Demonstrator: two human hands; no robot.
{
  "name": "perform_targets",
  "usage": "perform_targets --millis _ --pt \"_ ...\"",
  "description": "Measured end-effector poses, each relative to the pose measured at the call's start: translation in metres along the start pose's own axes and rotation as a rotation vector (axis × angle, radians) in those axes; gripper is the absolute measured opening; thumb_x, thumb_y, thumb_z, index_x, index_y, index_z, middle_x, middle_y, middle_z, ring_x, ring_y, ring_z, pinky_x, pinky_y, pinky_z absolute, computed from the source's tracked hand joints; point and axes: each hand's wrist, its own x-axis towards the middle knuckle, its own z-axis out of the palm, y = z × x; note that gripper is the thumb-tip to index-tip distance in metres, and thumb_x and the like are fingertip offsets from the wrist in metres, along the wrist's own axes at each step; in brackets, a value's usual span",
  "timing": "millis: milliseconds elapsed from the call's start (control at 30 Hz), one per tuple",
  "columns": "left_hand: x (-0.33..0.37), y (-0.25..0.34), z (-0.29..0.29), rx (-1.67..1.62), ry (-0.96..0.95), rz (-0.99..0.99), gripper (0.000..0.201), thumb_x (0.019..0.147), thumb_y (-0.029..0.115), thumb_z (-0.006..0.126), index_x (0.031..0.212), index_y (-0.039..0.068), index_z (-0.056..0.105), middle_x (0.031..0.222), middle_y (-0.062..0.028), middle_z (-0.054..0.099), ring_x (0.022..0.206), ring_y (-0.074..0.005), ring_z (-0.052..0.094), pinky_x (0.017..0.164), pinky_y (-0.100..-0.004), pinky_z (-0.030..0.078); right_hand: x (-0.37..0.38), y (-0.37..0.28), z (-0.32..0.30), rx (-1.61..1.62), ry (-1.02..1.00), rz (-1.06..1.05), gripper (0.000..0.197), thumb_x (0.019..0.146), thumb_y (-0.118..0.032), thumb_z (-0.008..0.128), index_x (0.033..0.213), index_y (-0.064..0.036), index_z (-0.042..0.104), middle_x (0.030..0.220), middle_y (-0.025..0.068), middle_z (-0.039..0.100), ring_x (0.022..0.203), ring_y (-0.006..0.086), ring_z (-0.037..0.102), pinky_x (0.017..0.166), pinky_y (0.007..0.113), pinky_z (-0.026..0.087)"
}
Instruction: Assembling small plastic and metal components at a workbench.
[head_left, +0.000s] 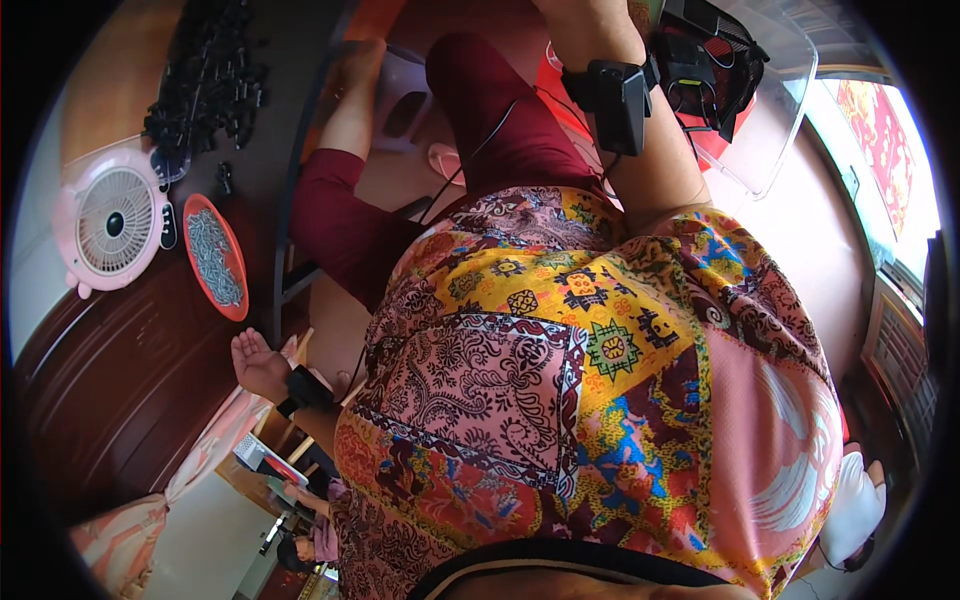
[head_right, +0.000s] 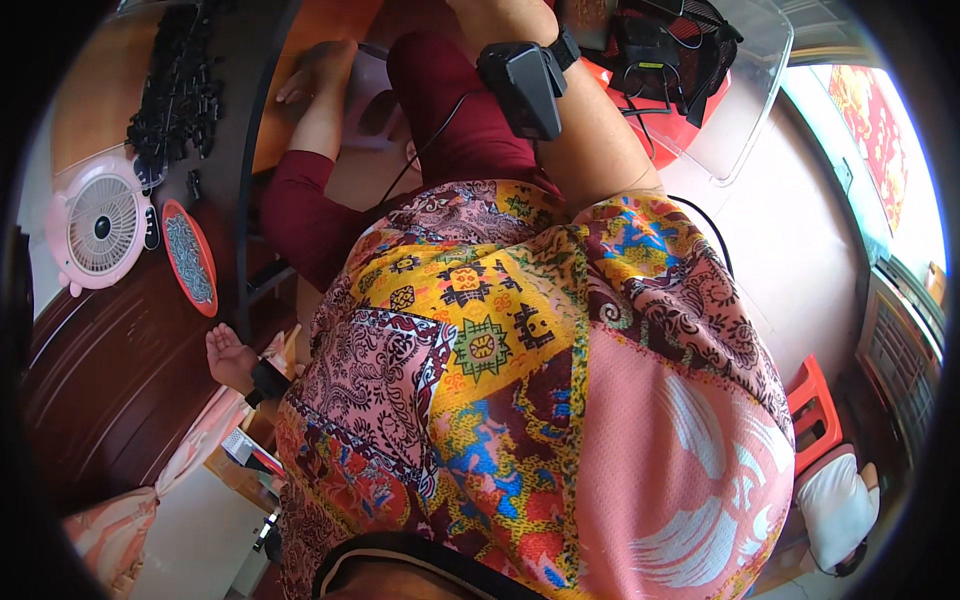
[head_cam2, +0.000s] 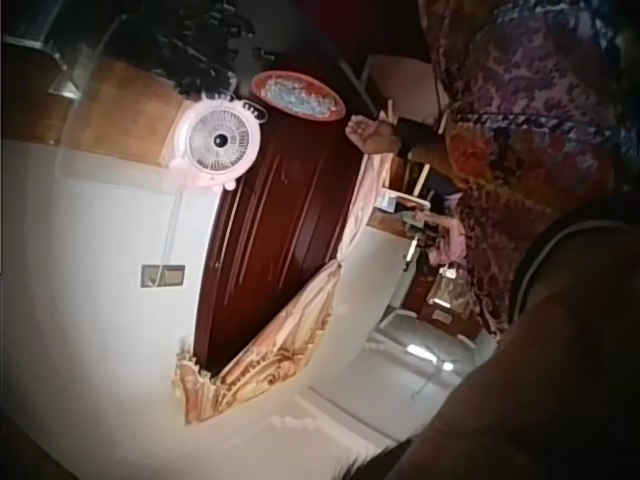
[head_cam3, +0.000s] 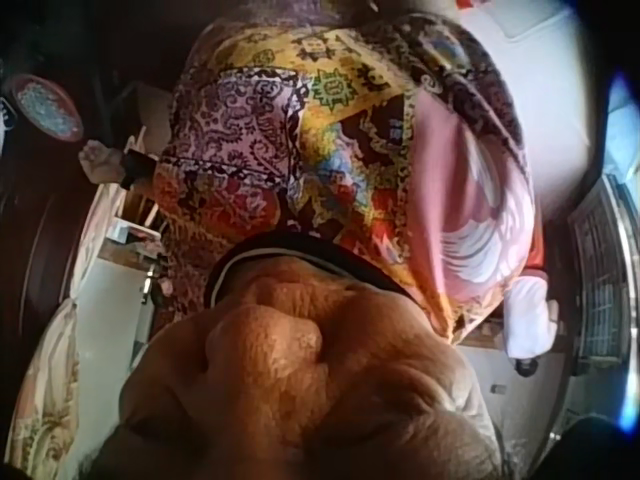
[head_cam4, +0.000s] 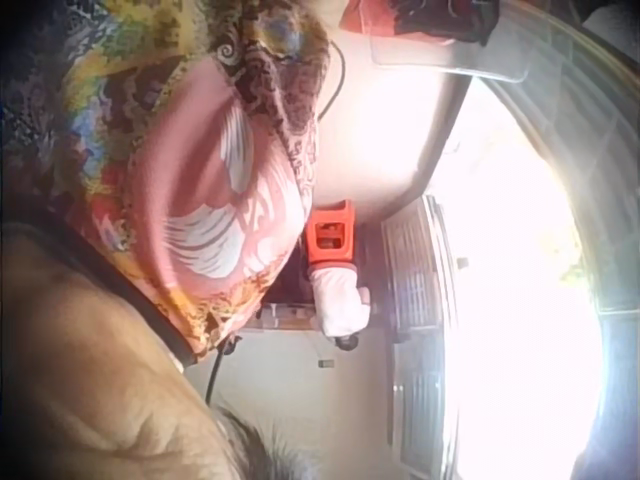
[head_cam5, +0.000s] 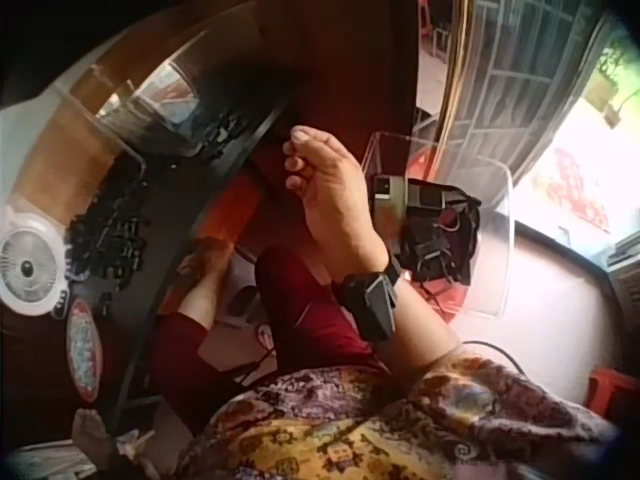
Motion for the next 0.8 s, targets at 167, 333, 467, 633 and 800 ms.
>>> perform_targets --millis 167,333,467,633,800 --pt "-0.003 -0.001 0.004 -0.006 -0.010 0.002 0.023 0.093 0.015 0.053 0.105 -0.005 0.057 0.101 -0.0125 0.060 0.098 -0.0246 0.060 0.094 -0.0353 0.050 -0.003 -0.001 -0.001 -0.001 -0.060 0.008 0.014 0.091 -0.016 0.062 0.102 -0.0072 0.061 0.084 0.0001 0.063 0.068 0.0069 0.056 0.059 0.020 0.045" --pt "0.000 -0.006 0.010 -0.039 -0.027 0.007 0.024 0.093 0.014 0.054 0.106 -0.006 0.056 0.102 -0.0128 0.060 0.100 -0.0251 0.059 0.096 -0.0356 0.048 0.010 0.005 -0.017 0.143 -0.110 0.075 0.014 0.090 -0.016 0.061 0.101 -0.0073 0.062 0.084 -0.0001 0.063 0.069 0.0072 0.057 0.059 0.021 0.045" --pt "0.009 -0.007 0.003 -0.070 -0.017 -0.009 0.024 0.093 0.013 0.054 0.106 -0.006 0.056 0.102 -0.0131 0.060 0.101 -0.0257 0.058 0.097 -0.0361 0.048 -0.009 0.002 0.002 0.014 -0.111 0.032 0.013 0.090 -0.016 0.061 0.100 -0.0070 0.062 0.084 -0.0001 0.063 0.069 0.0077 0.057 0.059 0.021 0.045" --pt "0.008 -0.015 0.009 -0.083 -0.041 0.001 0.024 0.093 0.016 0.055 0.106 -0.004 0.057 0.103 -0.0114 0.060 0.100 -0.0246 0.058 0.096 -0.0357 0.047 -0.018 0.002 0.013 -0.064 -0.146 0.043 0.012 0.090 -0.016 0.061 0.099 -0.0073 0.062 0.083 -0.0004 0.062 0.069 0.0074 0.056 0.060 0.020 0.044" --pt "0.012 -0.023 -0.007 -0.162 -0.093 -0.021 0.024 0.092 0.018 0.056 0.105 -0.002 0.058 0.100 -0.0098 0.061 0.101 -0.0239 0.058 0.097 -0.0360 0.045 -0.020 0.024 0.031 -0.090 -0.250 0.113 0.009 0.090 -0.017 0.061 0.094 -0.0080 0.061 0.081 -0.0009 0.061 0.069 0.0074 0.054 0.059 0.021 0.043"
